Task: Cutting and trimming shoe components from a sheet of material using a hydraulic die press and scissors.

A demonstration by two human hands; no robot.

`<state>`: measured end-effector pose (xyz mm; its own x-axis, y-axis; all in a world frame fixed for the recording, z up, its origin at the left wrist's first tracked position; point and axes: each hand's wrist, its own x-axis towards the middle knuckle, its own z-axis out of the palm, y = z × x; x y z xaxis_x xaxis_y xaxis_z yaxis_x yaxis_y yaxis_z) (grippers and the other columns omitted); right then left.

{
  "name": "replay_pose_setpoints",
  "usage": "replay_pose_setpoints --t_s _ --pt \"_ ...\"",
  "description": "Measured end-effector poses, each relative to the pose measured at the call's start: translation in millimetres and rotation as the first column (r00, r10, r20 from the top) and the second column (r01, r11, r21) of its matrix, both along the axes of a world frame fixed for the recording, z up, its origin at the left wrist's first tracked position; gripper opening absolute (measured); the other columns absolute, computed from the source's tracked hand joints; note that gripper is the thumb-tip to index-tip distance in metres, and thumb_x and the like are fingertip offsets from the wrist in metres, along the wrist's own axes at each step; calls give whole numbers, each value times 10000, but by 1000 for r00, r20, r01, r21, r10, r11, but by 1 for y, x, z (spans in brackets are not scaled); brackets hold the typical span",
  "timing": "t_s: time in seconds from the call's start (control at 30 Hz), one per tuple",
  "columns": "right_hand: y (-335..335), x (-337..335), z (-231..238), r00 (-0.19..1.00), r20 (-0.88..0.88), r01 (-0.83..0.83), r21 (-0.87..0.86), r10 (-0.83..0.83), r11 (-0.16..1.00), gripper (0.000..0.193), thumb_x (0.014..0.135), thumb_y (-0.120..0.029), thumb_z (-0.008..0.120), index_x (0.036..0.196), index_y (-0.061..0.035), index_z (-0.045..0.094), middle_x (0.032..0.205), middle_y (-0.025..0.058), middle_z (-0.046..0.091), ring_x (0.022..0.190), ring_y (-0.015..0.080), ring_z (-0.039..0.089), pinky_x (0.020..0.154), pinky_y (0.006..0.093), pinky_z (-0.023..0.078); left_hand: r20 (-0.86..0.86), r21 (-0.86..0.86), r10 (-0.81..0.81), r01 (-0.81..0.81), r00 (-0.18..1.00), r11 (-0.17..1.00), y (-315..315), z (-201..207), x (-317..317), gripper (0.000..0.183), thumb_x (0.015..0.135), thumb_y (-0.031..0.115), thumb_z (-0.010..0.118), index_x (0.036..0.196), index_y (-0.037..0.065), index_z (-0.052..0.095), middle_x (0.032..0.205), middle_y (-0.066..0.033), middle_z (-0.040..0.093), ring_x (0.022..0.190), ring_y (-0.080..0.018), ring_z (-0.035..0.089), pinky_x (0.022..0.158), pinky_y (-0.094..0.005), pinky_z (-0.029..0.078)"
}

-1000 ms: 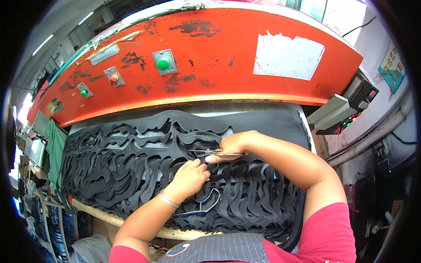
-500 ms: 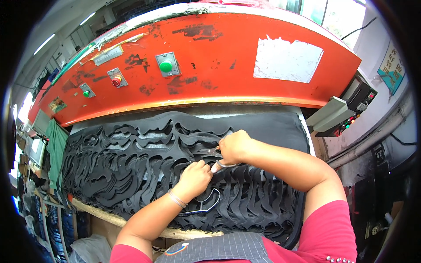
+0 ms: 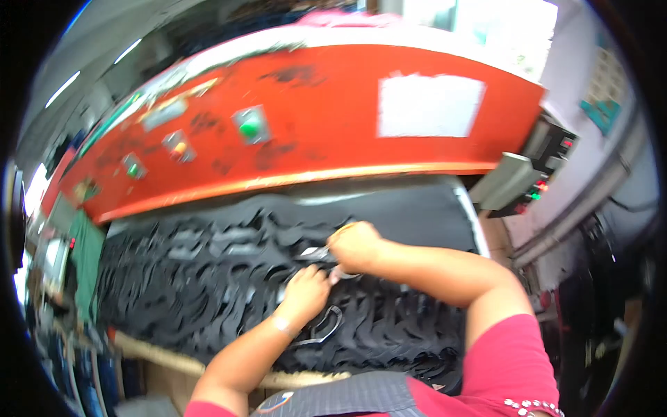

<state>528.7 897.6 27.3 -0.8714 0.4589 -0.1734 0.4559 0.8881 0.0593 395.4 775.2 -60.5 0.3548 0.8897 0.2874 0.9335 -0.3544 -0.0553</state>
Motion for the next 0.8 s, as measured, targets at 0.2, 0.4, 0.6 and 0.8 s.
replay_pose_setpoints --t_s 0.2,0.4,0.6,0.8 --pt "31 -14 5 970 -10 -243 58 244 968 587 532 -618 769 782 -89 713 762 86 695 783 270 690 635 392 540 -119 -83 28 -38 992 996 7 17 -10 127 733 156 564 734 80 667 771 -59 602 828 -246 559 724 -377 446" --pt "43 6 20 968 80 -250 187 239 950 514 616 -576 745 810 -100 729 814 62 713 801 215 693 620 362 524 -194 -123 4 -28 981 992 29 31 15 147 757 209 639 734 68 671 808 -77 625 850 -259 559 731 -373 443" --pt "47 9 20 975 44 -223 170 218 960 508 666 -568 725 863 -101 736 860 65 716 834 222 692 665 365 529 -180 -102 13 -32 984 994 24 30 21 152 737 217 665 726 65 664 780 -89 622 830 -280 570 709 -384 468" --pt "36 0 62 982 185 -34 5 32 999 724 619 -732 676 1011 -125 720 1026 34 700 999 219 658 743 389 535 32 -100 91 -87 995 991 -5 49 -1 125 755 155 681 743 42 630 793 -109 602 776 -306 553 679 -379 452"
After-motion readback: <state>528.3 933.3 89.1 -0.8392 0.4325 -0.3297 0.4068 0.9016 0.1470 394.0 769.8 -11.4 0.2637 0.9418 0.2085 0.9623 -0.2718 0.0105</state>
